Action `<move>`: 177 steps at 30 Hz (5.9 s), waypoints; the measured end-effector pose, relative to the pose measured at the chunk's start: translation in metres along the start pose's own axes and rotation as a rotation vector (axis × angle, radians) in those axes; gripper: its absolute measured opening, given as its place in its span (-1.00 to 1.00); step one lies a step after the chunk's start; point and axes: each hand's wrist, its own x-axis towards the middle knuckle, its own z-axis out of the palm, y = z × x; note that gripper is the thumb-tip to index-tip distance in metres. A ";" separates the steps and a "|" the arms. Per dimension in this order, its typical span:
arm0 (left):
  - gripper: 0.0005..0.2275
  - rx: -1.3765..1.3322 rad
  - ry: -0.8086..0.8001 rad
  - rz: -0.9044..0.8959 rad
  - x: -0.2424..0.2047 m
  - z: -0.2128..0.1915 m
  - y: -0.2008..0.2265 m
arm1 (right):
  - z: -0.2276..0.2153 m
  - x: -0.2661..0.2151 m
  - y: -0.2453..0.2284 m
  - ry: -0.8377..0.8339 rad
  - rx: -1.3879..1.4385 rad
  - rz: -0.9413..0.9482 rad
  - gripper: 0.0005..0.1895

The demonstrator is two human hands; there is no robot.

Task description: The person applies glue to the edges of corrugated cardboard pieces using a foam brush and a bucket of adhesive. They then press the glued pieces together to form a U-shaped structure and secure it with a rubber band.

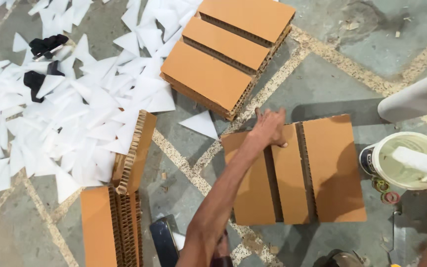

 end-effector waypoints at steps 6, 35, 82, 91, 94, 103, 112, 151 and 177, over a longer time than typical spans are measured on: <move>-0.38 -0.261 -0.057 0.296 -0.012 -0.028 -0.022 | -0.016 -0.005 0.015 0.045 0.083 0.181 -0.82; -0.64 -0.506 -0.002 0.218 -0.069 -0.093 -0.009 | 0.026 -0.158 0.059 -0.161 0.073 -0.085 -0.80; -0.46 -0.377 0.218 0.486 -0.102 -0.062 0.007 | 0.106 -0.165 -0.068 -0.345 -0.750 -0.874 -0.83; -0.45 -0.330 0.174 0.433 -0.106 -0.064 0.005 | 0.103 -0.157 -0.062 -0.517 -0.788 -0.662 -0.85; -0.45 -0.317 0.204 0.469 -0.106 -0.063 0.008 | 0.090 -0.166 -0.056 -0.468 -0.786 -0.495 -0.86; -0.48 -0.246 0.143 0.426 -0.109 -0.069 0.015 | 0.128 -0.155 -0.062 -0.296 -0.607 -0.781 -0.82; -0.49 -0.295 0.142 0.436 -0.110 -0.067 0.012 | 0.128 -0.197 -0.039 -0.200 -0.656 -0.866 -0.61; -0.56 -0.345 0.183 0.492 -0.120 -0.062 -0.001 | 0.126 -0.187 -0.081 -0.260 -0.710 -0.696 -0.80; -0.56 -0.303 0.096 0.371 -0.115 -0.062 -0.005 | 0.091 -0.166 -0.061 -0.444 -0.576 -0.553 -0.79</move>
